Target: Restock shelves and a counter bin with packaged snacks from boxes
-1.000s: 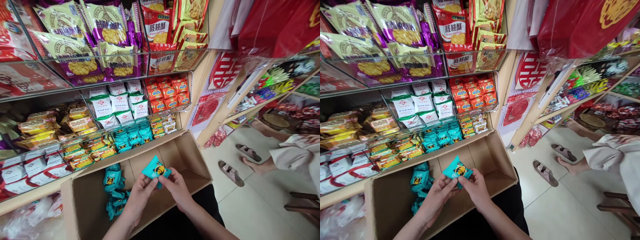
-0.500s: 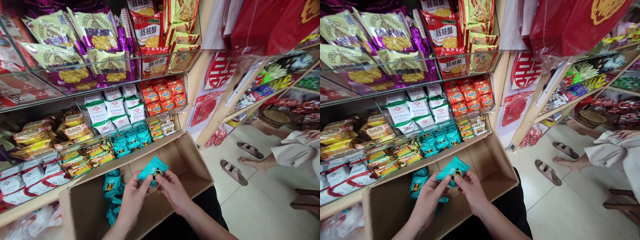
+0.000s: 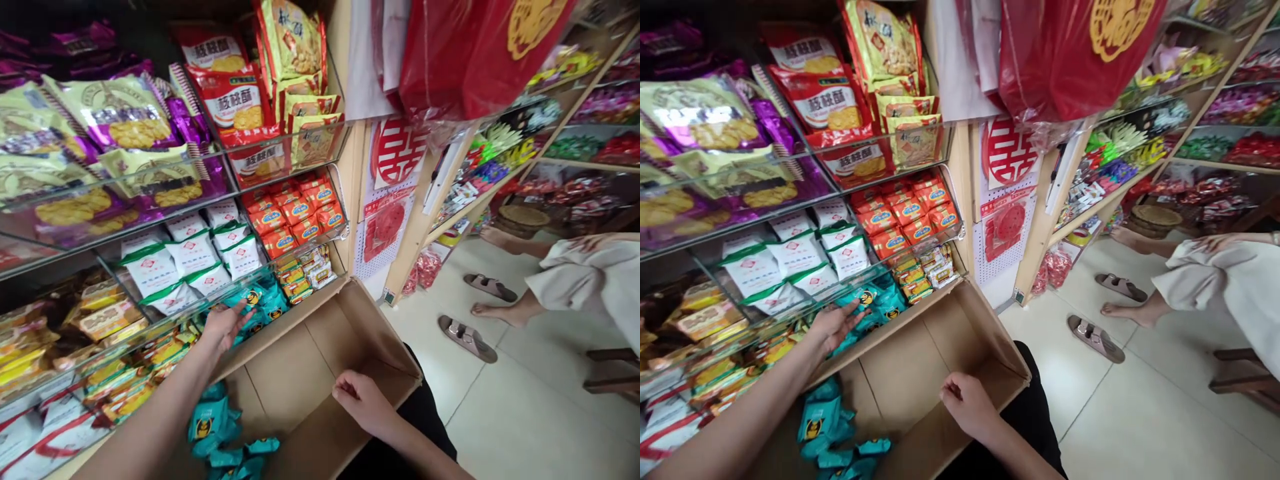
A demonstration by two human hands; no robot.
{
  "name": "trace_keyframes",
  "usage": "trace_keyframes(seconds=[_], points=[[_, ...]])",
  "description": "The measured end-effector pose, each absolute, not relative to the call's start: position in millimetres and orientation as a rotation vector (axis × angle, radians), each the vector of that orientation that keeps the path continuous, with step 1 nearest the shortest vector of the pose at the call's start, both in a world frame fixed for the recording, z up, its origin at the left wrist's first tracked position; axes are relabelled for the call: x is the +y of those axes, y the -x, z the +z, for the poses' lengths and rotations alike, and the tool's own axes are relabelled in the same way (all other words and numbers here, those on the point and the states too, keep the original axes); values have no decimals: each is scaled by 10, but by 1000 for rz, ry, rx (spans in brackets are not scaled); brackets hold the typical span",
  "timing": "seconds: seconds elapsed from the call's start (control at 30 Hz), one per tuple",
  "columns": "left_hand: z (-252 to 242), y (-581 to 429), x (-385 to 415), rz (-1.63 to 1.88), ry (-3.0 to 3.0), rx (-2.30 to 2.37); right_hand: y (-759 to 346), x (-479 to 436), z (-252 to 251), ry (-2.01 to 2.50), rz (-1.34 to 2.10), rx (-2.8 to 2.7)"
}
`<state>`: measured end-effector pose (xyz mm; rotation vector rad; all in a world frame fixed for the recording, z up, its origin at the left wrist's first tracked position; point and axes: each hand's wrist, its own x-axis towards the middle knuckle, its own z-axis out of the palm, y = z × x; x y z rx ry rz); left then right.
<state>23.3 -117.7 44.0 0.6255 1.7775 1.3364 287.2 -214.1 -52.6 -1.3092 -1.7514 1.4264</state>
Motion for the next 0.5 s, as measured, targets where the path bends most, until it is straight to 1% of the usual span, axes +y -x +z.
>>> trace_keyframes(seconds=[0.17,0.33,0.5], points=[[284,-199,-818,1356,-723,1904,-2867,-2151,-672,1311,1479,-1725],[223,-235,-606,1366,-866,2018,-2861,-2115,-671,1314,1517,-1689],[243,-233,-462,1286,-1101,1989,-2871,-2110,-644,1322,1526,-1666]])
